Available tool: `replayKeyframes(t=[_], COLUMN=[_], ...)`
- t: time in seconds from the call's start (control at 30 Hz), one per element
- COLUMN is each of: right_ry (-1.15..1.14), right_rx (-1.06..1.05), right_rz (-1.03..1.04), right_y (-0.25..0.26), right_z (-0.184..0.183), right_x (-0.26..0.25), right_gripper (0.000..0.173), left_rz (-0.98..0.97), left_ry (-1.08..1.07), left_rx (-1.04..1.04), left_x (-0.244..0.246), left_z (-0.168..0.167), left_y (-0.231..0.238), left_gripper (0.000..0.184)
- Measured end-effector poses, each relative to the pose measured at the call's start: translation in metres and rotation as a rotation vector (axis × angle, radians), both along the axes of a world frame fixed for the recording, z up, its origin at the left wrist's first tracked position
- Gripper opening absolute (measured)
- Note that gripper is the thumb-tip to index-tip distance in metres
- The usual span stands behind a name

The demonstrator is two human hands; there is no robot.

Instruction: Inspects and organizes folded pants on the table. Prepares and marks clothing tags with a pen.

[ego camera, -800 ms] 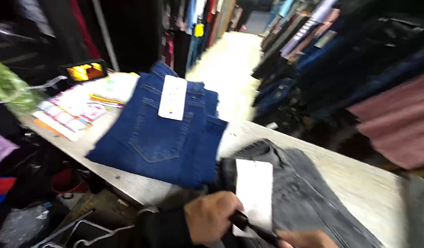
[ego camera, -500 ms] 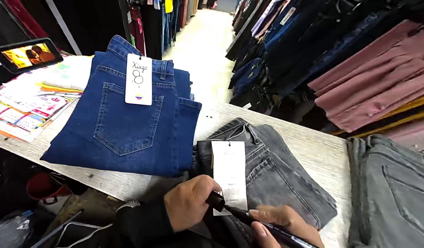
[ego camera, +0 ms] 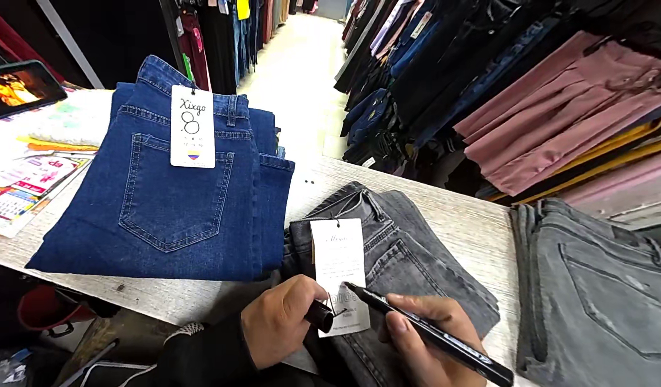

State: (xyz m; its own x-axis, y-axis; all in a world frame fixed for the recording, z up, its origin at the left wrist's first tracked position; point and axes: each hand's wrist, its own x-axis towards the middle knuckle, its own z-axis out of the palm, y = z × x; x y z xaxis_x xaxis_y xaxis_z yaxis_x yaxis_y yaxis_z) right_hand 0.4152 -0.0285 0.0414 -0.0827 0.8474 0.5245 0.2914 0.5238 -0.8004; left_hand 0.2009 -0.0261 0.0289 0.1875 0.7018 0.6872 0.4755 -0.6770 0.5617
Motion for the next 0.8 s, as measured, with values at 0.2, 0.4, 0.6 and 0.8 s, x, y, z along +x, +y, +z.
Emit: replayKeyframes(t=[0.2,0.4,0.6,0.8], right_ry=[-0.046,-0.058,-0.055,-0.056], right_rx=[-0.017,0.013,-0.005,0.000], right_rz=[0.024,-0.088,-0.112,0.020], right_y=[0.0010,-0.0008,0.0015,0.0064], right_z=[-0.0010,0.0020,-0.0013,-0.0060], right_x=[0.0011,-0.0002,0.0001,0.0000], right_gripper=[0.011,0.010,0.008,0.014], left_rz=[-0.004,-0.010,-0.001,-0.001], left_ry=[-0.005,-0.002,-0.004,-0.003], left_rx=[-0.035,-0.003,-0.029,-0.011], left_x=[0.0005,0.0000,0.0010,0.0012], left_z=[0.0051,0.0012,0.0045,0.0029], left_y=[-0.0006,0.0003,-0.0004,0.0006], left_gripper=[0.012,0.012,0.012,0.011])
